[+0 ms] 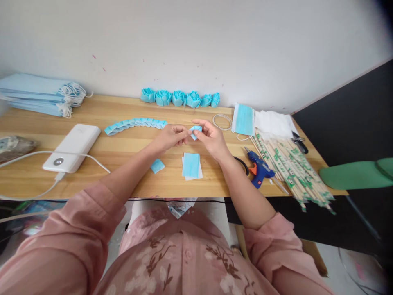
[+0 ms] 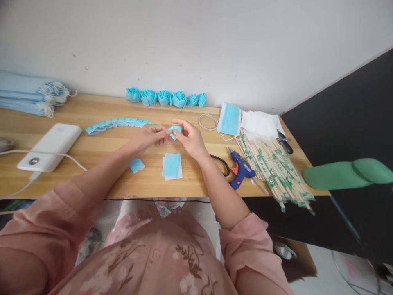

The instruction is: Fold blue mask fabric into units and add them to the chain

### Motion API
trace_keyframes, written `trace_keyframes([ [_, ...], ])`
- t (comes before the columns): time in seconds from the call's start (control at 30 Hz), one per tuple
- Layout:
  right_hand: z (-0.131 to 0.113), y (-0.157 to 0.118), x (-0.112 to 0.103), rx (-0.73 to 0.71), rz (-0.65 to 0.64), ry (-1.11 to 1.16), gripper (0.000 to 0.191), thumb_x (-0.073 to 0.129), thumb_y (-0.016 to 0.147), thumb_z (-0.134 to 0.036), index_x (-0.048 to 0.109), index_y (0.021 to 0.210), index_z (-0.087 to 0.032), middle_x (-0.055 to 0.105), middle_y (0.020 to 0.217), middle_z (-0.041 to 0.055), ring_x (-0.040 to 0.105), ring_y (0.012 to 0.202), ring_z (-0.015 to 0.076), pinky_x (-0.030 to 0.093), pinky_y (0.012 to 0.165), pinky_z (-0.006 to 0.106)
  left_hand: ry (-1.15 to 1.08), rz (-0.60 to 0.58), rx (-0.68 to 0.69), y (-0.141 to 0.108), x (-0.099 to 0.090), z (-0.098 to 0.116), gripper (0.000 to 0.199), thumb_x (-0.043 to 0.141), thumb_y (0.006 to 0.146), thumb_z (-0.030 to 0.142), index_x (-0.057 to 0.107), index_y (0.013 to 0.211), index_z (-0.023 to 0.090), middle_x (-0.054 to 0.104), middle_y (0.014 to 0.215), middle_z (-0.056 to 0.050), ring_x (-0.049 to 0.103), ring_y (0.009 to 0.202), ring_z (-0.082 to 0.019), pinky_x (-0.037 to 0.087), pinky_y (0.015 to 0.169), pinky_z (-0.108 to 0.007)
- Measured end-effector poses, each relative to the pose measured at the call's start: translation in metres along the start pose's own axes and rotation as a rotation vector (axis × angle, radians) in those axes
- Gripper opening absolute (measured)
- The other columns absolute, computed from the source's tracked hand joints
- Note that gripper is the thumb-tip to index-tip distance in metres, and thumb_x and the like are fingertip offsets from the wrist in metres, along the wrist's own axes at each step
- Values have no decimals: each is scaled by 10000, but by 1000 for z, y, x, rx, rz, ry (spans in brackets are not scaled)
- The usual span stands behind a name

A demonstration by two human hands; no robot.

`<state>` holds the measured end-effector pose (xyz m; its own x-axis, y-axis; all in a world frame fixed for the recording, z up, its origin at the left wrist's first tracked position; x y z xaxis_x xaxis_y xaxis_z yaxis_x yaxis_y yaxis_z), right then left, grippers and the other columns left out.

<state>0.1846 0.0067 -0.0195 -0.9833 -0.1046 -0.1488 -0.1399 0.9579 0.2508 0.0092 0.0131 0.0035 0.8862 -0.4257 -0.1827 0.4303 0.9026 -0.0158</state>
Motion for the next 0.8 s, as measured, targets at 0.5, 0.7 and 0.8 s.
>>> trace_keyframes([
  [0.5,-3,-1,2,12,-6,20,434,721,788,-400,649,1176,-221,697,859,-3,643,771,142,558,741,295,-13,32,-4,-1,0,0,330,681,790,427,639,620,148,580,568,-3,483,541,-79,369,520,-206],
  [0.7,-4,-1,2,10,-3,-2,440,716,793,-393,649,1188,-213,710,863,2,649,757,136,561,735,291,-31,-31,1,1,1,-2,350,757,729,461,634,640,145,574,578,8,484,541,-74,353,510,-203],
  [0.8,-5,-1,3,11,-15,3,451,716,792,-400,645,1193,-208,720,883,12,664,782,142,567,742,294,-34,-40,7,3,2,-4,328,766,716,427,614,627,150,562,562,16,484,532,-73,358,510,-204],
])
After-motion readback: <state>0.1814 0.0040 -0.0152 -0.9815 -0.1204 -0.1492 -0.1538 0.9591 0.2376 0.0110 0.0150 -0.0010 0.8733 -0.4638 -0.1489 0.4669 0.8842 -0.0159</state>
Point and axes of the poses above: each hand's wrist, its own y-axis towards the middle knuckle, its own x-axis out of the palm, z = x × y, the point moved 2 cm from there along y, towards the middle knuckle
